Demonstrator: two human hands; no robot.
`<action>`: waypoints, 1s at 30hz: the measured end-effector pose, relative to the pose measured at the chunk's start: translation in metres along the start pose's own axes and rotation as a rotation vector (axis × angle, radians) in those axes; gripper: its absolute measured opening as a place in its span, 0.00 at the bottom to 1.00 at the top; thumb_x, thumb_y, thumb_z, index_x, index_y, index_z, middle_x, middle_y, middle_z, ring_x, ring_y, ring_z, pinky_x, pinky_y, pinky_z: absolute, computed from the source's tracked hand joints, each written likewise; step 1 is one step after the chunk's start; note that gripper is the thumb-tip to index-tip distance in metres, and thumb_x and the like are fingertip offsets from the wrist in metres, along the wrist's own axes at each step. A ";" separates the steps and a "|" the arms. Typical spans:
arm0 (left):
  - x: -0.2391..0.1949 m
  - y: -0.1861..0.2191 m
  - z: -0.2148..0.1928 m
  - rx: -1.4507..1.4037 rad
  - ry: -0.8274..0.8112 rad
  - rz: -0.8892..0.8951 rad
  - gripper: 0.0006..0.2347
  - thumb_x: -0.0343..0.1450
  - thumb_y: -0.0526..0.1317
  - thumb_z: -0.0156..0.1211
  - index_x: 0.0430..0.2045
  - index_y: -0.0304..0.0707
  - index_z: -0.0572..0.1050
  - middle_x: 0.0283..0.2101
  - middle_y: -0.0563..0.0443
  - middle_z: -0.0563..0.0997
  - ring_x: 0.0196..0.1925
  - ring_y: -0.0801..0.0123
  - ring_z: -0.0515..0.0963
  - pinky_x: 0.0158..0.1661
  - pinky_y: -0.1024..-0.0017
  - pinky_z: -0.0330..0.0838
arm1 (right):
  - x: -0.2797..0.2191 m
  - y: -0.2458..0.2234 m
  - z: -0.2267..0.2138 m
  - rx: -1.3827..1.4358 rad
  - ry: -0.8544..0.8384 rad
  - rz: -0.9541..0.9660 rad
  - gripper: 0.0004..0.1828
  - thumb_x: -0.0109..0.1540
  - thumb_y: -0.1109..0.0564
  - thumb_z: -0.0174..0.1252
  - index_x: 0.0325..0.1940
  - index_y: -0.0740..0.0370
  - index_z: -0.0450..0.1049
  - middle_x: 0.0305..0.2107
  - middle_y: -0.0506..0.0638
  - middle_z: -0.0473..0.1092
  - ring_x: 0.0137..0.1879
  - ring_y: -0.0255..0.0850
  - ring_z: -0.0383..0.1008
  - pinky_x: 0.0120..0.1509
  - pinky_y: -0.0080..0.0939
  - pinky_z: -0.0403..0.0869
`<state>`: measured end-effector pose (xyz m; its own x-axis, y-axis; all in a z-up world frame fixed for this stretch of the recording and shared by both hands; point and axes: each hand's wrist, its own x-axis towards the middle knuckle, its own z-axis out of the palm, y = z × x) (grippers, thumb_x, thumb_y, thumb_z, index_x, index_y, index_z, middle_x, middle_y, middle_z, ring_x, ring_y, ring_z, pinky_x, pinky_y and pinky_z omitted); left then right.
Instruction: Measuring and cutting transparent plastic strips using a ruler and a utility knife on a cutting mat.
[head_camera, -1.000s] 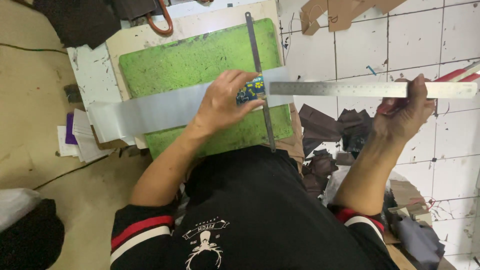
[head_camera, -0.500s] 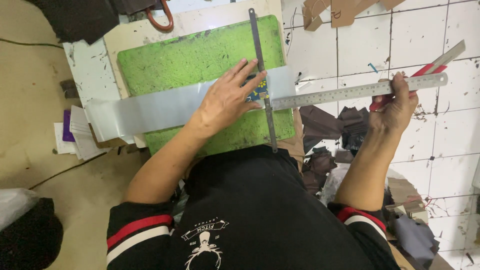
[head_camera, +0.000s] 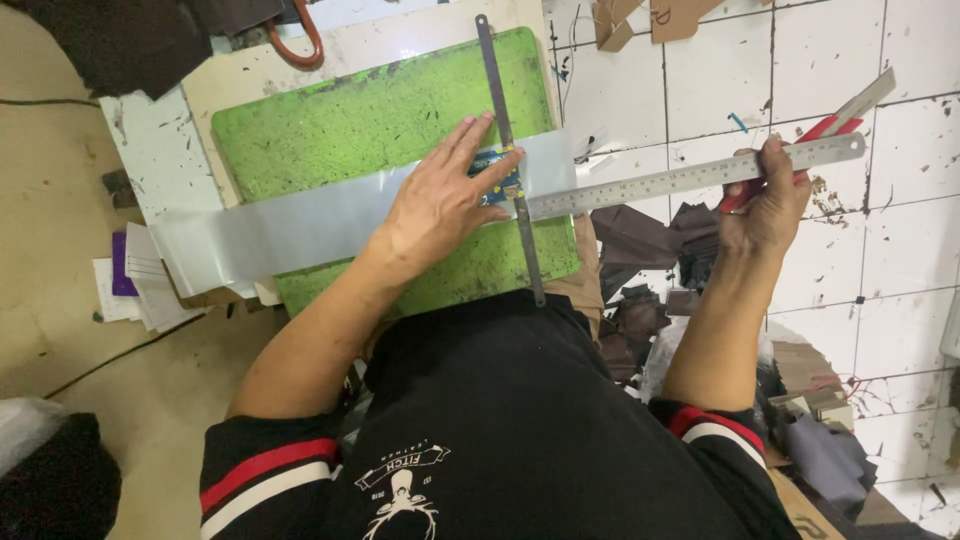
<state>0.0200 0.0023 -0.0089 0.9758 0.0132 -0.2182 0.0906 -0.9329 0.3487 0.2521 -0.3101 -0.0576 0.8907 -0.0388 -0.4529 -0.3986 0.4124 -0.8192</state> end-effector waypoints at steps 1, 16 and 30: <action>0.001 0.000 0.000 0.000 0.000 0.000 0.33 0.72 0.55 0.62 0.73 0.54 0.57 0.77 0.33 0.43 0.78 0.44 0.47 0.71 0.48 0.51 | 0.001 0.001 -0.001 0.000 0.000 0.000 0.12 0.60 0.62 0.70 0.39 0.63 0.71 0.23 0.57 0.74 0.15 0.35 0.62 0.15 0.27 0.59; 0.000 -0.004 0.006 -0.028 0.070 0.028 0.33 0.69 0.54 0.68 0.69 0.48 0.63 0.76 0.31 0.49 0.77 0.43 0.51 0.70 0.49 0.56 | 0.005 0.007 -0.004 -0.009 -0.082 -0.018 0.11 0.61 0.61 0.69 0.35 0.63 0.71 0.22 0.56 0.72 0.14 0.38 0.62 0.15 0.31 0.58; -0.005 0.006 -0.011 -0.072 0.039 0.011 0.40 0.67 0.61 0.69 0.71 0.46 0.60 0.76 0.30 0.47 0.78 0.41 0.48 0.72 0.47 0.50 | 0.004 0.007 -0.002 -0.049 -0.069 -0.016 0.11 0.60 0.59 0.69 0.35 0.63 0.71 0.23 0.56 0.75 0.14 0.37 0.64 0.15 0.30 0.59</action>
<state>0.0184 0.0005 0.0047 0.9837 0.0185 -0.1787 0.0926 -0.9048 0.4157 0.2525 -0.3097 -0.0657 0.9093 0.0186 -0.4158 -0.3930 0.3674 -0.8430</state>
